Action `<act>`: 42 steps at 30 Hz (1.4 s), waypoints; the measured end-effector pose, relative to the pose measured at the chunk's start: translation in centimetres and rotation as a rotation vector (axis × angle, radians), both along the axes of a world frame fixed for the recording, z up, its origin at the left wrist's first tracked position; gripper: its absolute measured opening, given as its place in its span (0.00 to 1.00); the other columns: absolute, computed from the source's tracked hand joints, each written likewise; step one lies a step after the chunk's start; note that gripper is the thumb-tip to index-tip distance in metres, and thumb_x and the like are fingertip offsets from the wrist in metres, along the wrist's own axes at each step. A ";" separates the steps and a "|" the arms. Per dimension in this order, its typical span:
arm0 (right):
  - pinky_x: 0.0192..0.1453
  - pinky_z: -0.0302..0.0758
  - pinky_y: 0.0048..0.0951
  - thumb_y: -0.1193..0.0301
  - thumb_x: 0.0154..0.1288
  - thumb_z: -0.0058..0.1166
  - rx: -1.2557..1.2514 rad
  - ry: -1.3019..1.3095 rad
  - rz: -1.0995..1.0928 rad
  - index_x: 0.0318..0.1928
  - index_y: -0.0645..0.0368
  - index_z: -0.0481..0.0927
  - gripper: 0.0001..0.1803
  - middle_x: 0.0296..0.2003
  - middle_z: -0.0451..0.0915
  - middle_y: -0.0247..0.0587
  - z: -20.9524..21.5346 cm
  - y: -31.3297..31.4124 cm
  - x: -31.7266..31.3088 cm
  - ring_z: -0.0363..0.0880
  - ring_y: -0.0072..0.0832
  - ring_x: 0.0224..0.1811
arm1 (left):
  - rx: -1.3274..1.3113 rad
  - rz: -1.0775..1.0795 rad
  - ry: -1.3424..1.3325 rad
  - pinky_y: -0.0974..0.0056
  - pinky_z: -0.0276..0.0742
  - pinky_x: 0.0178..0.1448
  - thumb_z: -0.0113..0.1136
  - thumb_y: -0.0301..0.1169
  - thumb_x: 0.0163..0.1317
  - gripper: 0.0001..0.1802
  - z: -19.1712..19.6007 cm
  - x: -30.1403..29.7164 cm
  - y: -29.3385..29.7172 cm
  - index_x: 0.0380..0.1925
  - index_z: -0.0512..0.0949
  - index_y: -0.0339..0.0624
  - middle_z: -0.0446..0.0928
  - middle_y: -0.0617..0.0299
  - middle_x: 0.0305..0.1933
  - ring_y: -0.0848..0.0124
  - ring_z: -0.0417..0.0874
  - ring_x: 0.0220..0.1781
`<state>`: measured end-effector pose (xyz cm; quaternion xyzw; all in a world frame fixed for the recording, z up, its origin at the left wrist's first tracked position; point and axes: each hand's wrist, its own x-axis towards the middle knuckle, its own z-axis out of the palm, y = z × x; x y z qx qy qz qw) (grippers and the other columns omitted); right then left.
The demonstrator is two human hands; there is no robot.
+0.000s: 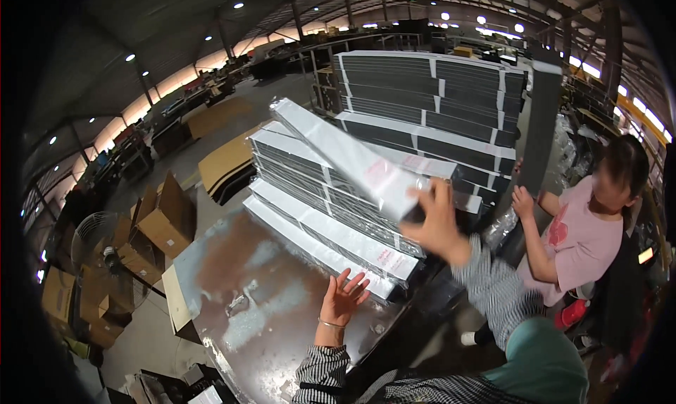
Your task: Marking cardboard shipping boxes with a pen and then organizing long wrapped components on a warehouse pallet.
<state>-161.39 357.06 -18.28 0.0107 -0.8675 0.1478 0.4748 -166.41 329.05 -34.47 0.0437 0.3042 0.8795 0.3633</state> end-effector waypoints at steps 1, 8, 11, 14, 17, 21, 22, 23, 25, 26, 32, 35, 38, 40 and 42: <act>0.62 0.66 0.50 0.59 0.40 0.75 0.079 -0.068 0.023 0.53 0.52 0.79 0.35 0.54 0.63 0.56 -0.4 -2.8 2.7 0.66 0.54 0.58 | 0.004 0.005 0.009 0.44 0.73 0.66 0.48 0.60 0.72 0.31 1.0 -1.0 0.7 0.63 0.75 0.52 0.80 0.52 0.60 0.52 0.79 0.61; 0.59 0.74 0.43 0.65 0.51 0.70 -0.231 -0.072 0.094 0.51 0.62 0.77 0.28 0.50 0.74 0.53 2.2 5.0 1.8 0.74 0.51 0.57 | 0.081 -0.085 -0.106 0.52 0.83 0.58 0.65 0.46 0.67 0.29 1.3 -5.0 -1.4 0.60 0.75 0.39 0.82 0.54 0.55 0.58 0.86 0.52; 0.61 0.72 0.45 0.59 0.49 0.72 -0.056 -0.297 0.064 0.55 0.59 0.77 0.33 0.53 0.75 0.52 -3.3 12.8 -5.7 0.72 0.51 0.59 | -0.095 0.089 -0.081 0.51 0.83 0.59 0.62 0.38 0.68 0.25 -0.8 -3.3 0.0 0.60 0.74 0.37 0.83 0.52 0.52 0.57 0.86 0.52; 0.63 0.66 0.57 0.50 0.46 0.73 0.030 -0.589 -0.052 0.63 0.53 0.75 0.44 0.57 0.73 0.50 -4.7 11.4 -7.1 0.69 0.52 0.63 | -0.075 0.173 -0.150 0.50 0.83 0.59 0.61 0.37 0.67 0.25 -2.4 1.4 -2.1 0.62 0.74 0.39 0.83 0.52 0.52 0.56 0.86 0.52; 0.63 0.62 0.58 0.47 0.43 0.71 0.093 -0.829 -0.098 0.69 0.48 0.71 0.50 0.60 0.70 0.57 -3.4 9.4 -5.8 0.66 0.56 0.65 | 0.248 0.046 -0.357 0.47 0.83 0.58 0.62 0.38 0.66 0.26 -9.1 5.1 -8.6 0.63 0.73 0.44 0.81 0.52 0.55 0.56 0.84 0.55; 0.63 0.61 0.51 0.54 0.46 0.67 0.050 -0.844 0.044 0.70 0.48 0.70 0.47 0.57 0.68 0.63 -4.4 -3.6 -2.5 0.63 0.58 0.63 | 0.005 0.392 -0.160 0.44 0.83 0.59 0.65 0.33 0.63 0.32 -15.3 9.5 -13.4 0.67 0.67 0.44 0.80 0.52 0.56 0.53 0.83 0.57; 0.63 0.61 0.50 0.55 0.46 0.66 0.049 -0.809 0.041 0.70 0.47 0.70 0.46 0.56 0.67 0.62 -6.0 -7.1 -1.8 0.62 0.58 0.63 | 0.008 0.412 -0.189 0.44 0.83 0.59 0.65 0.33 0.63 0.32 -16.4 9.9 -14.1 0.67 0.67 0.44 0.80 0.52 0.56 0.53 0.83 0.57; 0.63 0.61 0.51 0.55 0.47 0.66 0.040 -0.793 0.057 0.70 0.47 0.69 0.46 0.56 0.66 0.61 -7.6 -10.2 -1.2 0.62 0.58 0.62 | -0.103 0.470 -0.135 0.43 0.82 0.60 0.65 0.29 0.61 0.36 -16.6 10.1 -14.6 0.69 0.64 0.44 0.79 0.50 0.58 0.51 0.82 0.57; 0.63 0.61 0.53 0.56 0.47 0.66 0.068 -0.807 0.131 0.71 0.47 0.68 0.47 0.55 0.66 0.60 -12.0 -14.0 -0.6 0.61 0.58 0.62 | -0.247 0.549 -0.142 0.43 0.81 0.61 0.62 0.21 0.59 0.42 -19.6 9.6 -16.0 0.72 0.56 0.45 0.75 0.46 0.62 0.47 0.81 0.59; 0.64 0.61 0.53 0.55 0.46 0.68 -0.007 -0.812 0.134 0.72 0.46 0.65 0.49 0.53 0.67 0.59 -15.8 -15.1 -0.6 0.63 0.57 0.60 | -0.284 0.542 -0.156 0.42 0.80 0.62 0.61 0.19 0.60 0.42 -19.7 9.7 -15.8 0.73 0.53 0.45 0.73 0.45 0.64 0.48 0.79 0.62; 0.61 0.65 0.55 0.61 0.40 0.76 0.173 -1.017 0.232 0.73 0.48 0.60 0.57 0.56 0.68 0.60 -32.9 -17.4 8.0 0.67 0.56 0.61 | -0.756 0.487 -0.016 0.55 0.71 0.69 0.82 0.32 0.48 0.55 -26.6 15.5 -13.0 0.69 0.52 0.41 0.70 0.48 0.63 0.58 0.72 0.66; 0.66 0.58 0.54 0.60 0.37 0.76 0.277 -1.103 0.335 0.76 0.57 0.54 0.63 0.58 0.65 0.61 -34.1 -15.1 13.3 0.61 0.59 0.63 | -0.657 0.313 -0.228 0.58 0.66 0.71 0.79 0.50 0.51 0.52 -27.7 20.7 -14.6 0.67 0.61 0.33 0.71 0.50 0.64 0.61 0.68 0.69; 0.66 0.54 0.54 0.63 0.37 0.76 0.323 -1.113 0.444 0.76 0.60 0.53 0.64 0.58 0.62 0.66 -31.0 -16.1 13.7 0.58 0.60 0.63 | -0.533 0.274 -0.498 0.59 0.68 0.69 0.72 0.59 0.56 0.45 -27.0 22.5 -17.4 0.59 0.73 0.31 0.75 0.49 0.61 0.61 0.69 0.71; 0.67 0.53 0.54 0.62 0.37 0.76 0.389 -1.089 0.471 0.76 0.61 0.51 0.66 0.59 0.61 0.68 -32.0 -17.6 13.0 0.57 0.61 0.62 | -0.436 0.354 -0.573 0.60 0.70 0.67 0.69 0.62 0.57 0.45 -27.0 23.0 -18.0 0.55 0.77 0.29 0.78 0.49 0.59 0.62 0.72 0.69; 0.68 0.52 0.55 0.61 0.36 0.76 0.308 -1.123 0.552 0.76 0.62 0.50 0.67 0.61 0.58 0.71 -35.1 -19.5 11.6 0.57 0.61 0.63 | -0.313 0.586 -0.704 0.59 0.74 0.63 0.72 0.59 0.56 0.42 -26.3 22.3 -18.0 0.52 0.79 0.27 0.82 0.50 0.54 0.62 0.80 0.61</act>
